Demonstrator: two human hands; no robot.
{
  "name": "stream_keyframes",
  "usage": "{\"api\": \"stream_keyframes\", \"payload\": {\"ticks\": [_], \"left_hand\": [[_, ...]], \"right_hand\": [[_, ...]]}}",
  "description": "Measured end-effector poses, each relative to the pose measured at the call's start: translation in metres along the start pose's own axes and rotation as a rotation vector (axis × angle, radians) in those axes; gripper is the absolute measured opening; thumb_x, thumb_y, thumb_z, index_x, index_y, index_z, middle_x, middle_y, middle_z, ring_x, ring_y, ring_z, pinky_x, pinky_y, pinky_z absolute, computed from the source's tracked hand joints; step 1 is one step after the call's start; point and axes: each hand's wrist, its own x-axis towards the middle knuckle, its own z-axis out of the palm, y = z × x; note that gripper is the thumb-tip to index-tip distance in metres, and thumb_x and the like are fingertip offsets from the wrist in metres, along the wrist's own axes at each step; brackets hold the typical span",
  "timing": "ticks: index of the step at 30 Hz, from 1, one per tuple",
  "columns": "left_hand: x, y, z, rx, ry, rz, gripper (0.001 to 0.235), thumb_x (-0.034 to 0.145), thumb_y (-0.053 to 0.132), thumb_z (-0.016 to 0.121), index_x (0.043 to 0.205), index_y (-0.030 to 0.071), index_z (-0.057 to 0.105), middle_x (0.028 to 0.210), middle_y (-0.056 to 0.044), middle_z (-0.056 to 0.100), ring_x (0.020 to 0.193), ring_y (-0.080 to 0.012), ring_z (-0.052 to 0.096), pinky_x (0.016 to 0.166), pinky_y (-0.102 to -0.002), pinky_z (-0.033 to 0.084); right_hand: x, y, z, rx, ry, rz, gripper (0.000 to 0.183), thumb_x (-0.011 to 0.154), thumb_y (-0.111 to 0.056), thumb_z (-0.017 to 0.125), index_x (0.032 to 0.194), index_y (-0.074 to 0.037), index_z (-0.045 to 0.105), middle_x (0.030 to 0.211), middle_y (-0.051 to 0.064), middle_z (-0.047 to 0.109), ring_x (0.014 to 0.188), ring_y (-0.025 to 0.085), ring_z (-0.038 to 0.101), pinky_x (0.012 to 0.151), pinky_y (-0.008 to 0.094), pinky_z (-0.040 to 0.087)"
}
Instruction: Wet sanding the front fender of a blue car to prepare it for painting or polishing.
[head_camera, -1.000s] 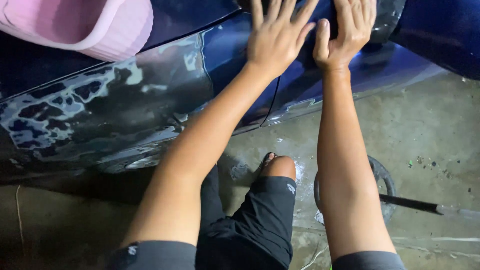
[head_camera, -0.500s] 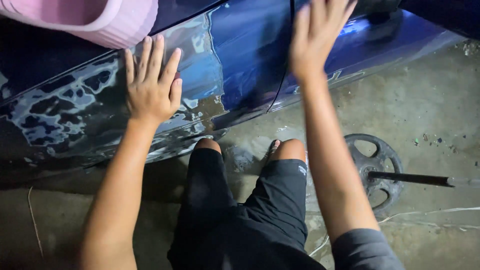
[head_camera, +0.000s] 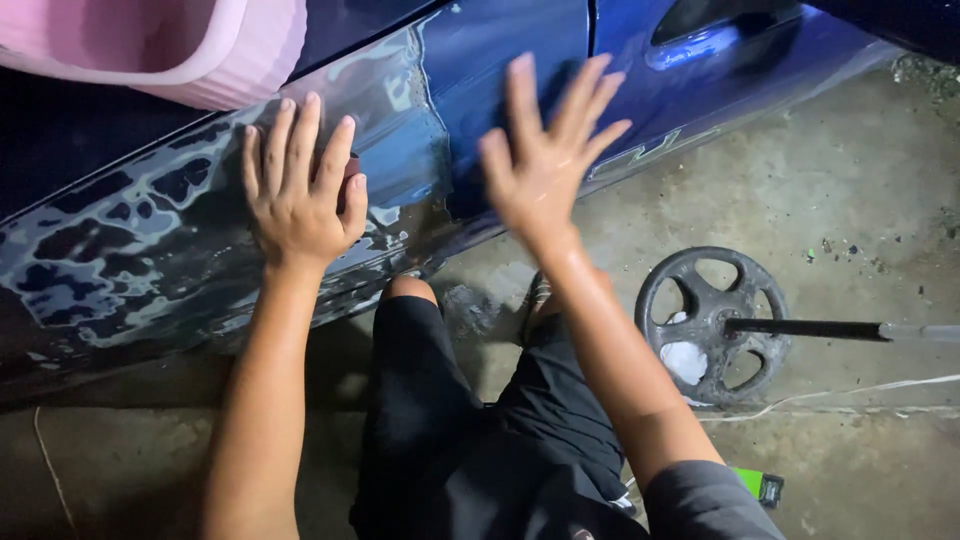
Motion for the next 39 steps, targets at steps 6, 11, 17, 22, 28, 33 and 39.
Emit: {"api": "stream_keyframes", "payload": {"ticks": [6,11,17,22,28,33,39], "left_hand": [[-0.002,-0.001,-0.001,-0.011,0.017,-0.008,0.050,0.110,0.036,0.042,0.137,0.008,0.074,0.144,-0.019,0.065,0.133,-0.0383,0.060,0.113,-0.056,0.039],[0.000,0.001,-0.003,0.008,0.021,-0.014,0.050,0.110,0.037,0.042,0.136,0.009,0.075,0.143,-0.018,0.065,0.131,-0.0381,0.061,0.112,-0.055,0.041],[-0.001,0.000,0.000,0.002,0.038,-0.016,0.051,0.110,0.037,0.042,0.133,0.008,0.077,0.141,-0.019,0.067,0.130,-0.0381,0.062,0.111,-0.055,0.041],[-0.013,-0.010,0.015,0.071,0.129,0.024,0.052,0.105,0.039,0.040,0.139,0.017,0.073,0.134,-0.013,0.067,0.122,-0.0308,0.063,0.101,-0.048,0.042],[-0.006,-0.002,0.003,0.011,0.144,0.028,0.046,0.103,0.024,0.044,0.135,0.011,0.074,0.110,-0.007,0.061,0.092,-0.0269,0.061,0.078,-0.039,0.045],[-0.002,0.063,0.006,-0.411,0.133,-0.178,0.027,0.094,0.009,0.063,0.118,0.012,0.075,0.103,-0.005,0.060,0.092,-0.0292,0.064,0.080,-0.041,0.050],[0.003,0.127,0.014,-0.871,0.089,-0.623,0.015,0.091,0.008,0.078,0.098,0.006,0.066,0.095,-0.008,0.067,0.086,-0.0293,0.071,0.072,-0.035,0.057]], "right_hand": [[-0.018,-0.005,0.009,-0.029,-0.098,-0.140,0.067,0.105,-0.072,0.035,0.165,-0.043,0.037,0.172,0.020,-0.010,0.161,0.041,-0.016,0.125,0.073,-0.018],[0.001,0.010,-0.004,-0.043,-0.019,0.048,0.059,0.116,-0.052,0.042,0.171,-0.034,0.031,0.173,0.022,-0.011,0.162,0.043,-0.015,0.126,0.082,0.001],[-0.037,-0.019,0.011,0.048,-0.099,-0.061,0.066,0.110,-0.062,0.040,0.169,-0.035,0.027,0.175,0.022,-0.010,0.165,0.042,-0.014,0.130,0.075,-0.010],[-0.073,-0.018,0.022,0.170,-0.121,-0.197,0.068,0.105,-0.058,0.052,0.165,-0.033,0.035,0.171,0.029,-0.004,0.158,0.048,-0.012,0.120,0.071,-0.011],[-0.114,-0.042,0.000,0.585,-0.197,-0.234,0.057,0.104,-0.030,0.063,0.157,-0.015,0.048,0.170,0.023,0.018,0.159,0.040,0.012,0.127,0.056,0.006],[-0.109,-0.039,-0.012,0.968,-0.226,-0.110,0.052,0.101,-0.016,0.060,0.152,-0.006,0.051,0.150,0.019,0.056,0.139,0.036,0.054,0.117,0.049,0.042],[-0.077,-0.018,-0.028,0.842,-0.003,-0.194,0.038,0.103,-0.009,0.056,0.140,-0.001,0.062,0.130,0.017,0.064,0.121,0.039,0.064,0.105,0.049,0.051]]}}
